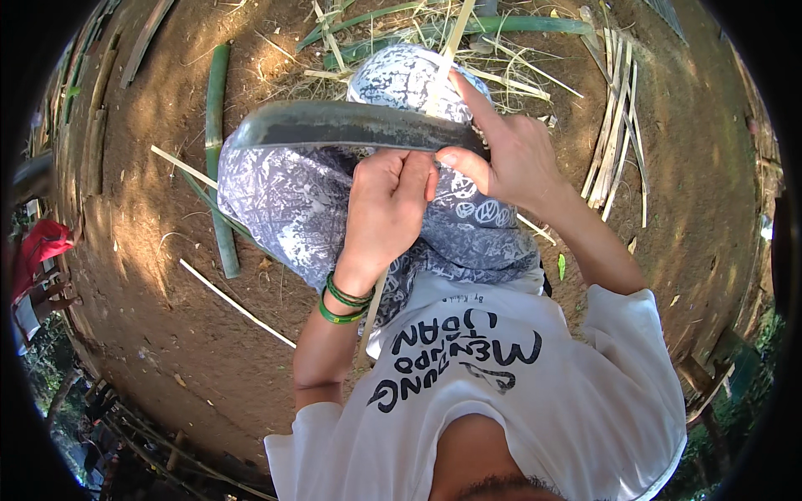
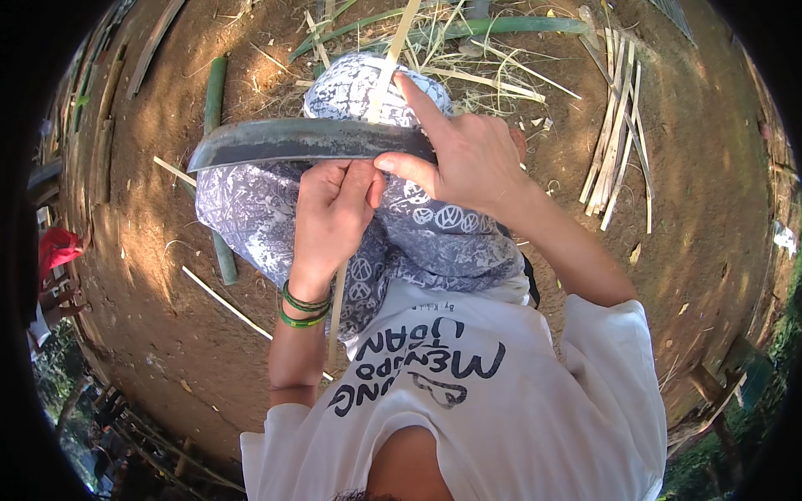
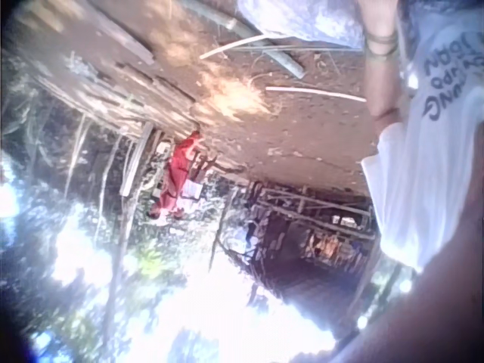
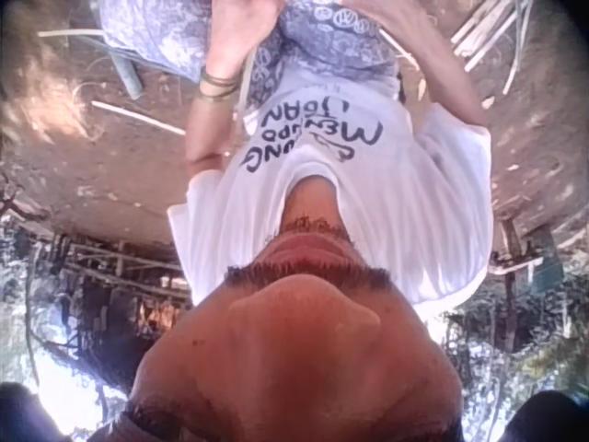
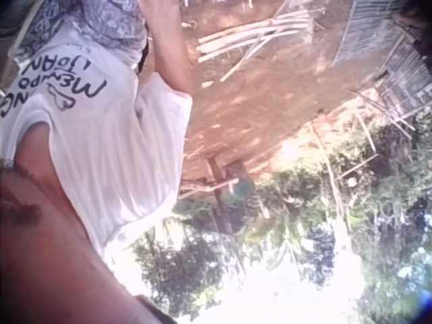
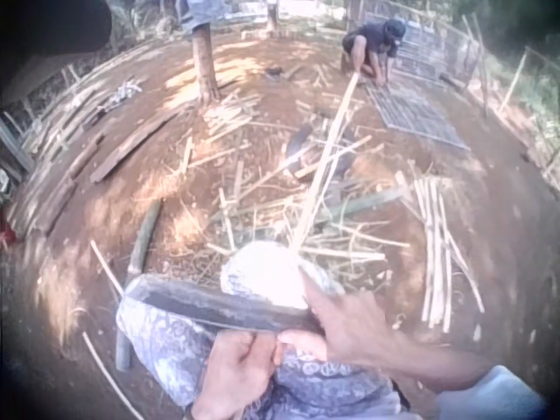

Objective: The person sits on the ground and uses a large knife to split long bamboo strips into thinner slats. They hold the bamboo with one hand and use the knife to shave and split the material, creating a pile of finished slats and debris.

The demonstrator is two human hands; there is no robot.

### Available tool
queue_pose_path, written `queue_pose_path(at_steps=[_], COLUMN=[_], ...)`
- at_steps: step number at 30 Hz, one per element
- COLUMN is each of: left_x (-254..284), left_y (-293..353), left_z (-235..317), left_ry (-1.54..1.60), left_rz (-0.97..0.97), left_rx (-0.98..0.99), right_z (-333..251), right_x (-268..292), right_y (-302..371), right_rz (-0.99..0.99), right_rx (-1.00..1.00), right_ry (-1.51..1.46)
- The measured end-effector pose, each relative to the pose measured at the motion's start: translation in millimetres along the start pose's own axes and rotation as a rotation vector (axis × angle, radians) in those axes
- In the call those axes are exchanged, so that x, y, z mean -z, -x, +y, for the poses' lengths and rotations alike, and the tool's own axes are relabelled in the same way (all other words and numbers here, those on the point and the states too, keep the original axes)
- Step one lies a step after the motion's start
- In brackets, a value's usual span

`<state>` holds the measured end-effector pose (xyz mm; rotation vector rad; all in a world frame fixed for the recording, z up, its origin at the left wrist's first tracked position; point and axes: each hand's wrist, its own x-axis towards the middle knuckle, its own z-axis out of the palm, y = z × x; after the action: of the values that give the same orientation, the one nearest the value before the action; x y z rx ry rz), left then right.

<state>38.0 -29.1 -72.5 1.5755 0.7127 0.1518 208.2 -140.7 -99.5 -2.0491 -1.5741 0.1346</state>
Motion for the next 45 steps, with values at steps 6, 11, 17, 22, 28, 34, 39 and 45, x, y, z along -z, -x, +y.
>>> queue_pose_path(at_steps=[6, 11, 17, 22, 28, 34, 39, 45], left_x=[0, -5, -2, -1, 0, 2, -7, -7], left_y=[11, 11, 23, 35, 48, 26, 36, 35], left_z=[-11, -12, -18, -20, -10, -20, -20, -9], left_ry=[0.065, 0.104, 0.142, 0.155, 0.201, 0.075, 0.241, 0.252], left_rz=[0.058, 0.093, 0.091, 0.106, 0.106, 0.033, 0.080, 0.093], left_rx=[0.003, -0.029, -0.001, 0.052, 0.087, -0.046, 0.025, 0.005], right_z=[-8, -9, -18, -22, -11, -18, -15, -9], right_x=[-2, -5, 0, 0, -8, 3, 4, 11], right_y=[4, 2, 2, 6, 9, 3, 5, -3], right_rz=[-0.038, -0.016, -0.093, -0.116, -0.032, -0.118, -0.098, -0.042], right_rx=[-0.046, -0.043, -0.070, -0.103, -0.077, -0.085, -0.083, -0.002], right_ry=[0.005, 0.025, 0.060, 0.022, -0.053, 0.034, 0.052, 0.049])
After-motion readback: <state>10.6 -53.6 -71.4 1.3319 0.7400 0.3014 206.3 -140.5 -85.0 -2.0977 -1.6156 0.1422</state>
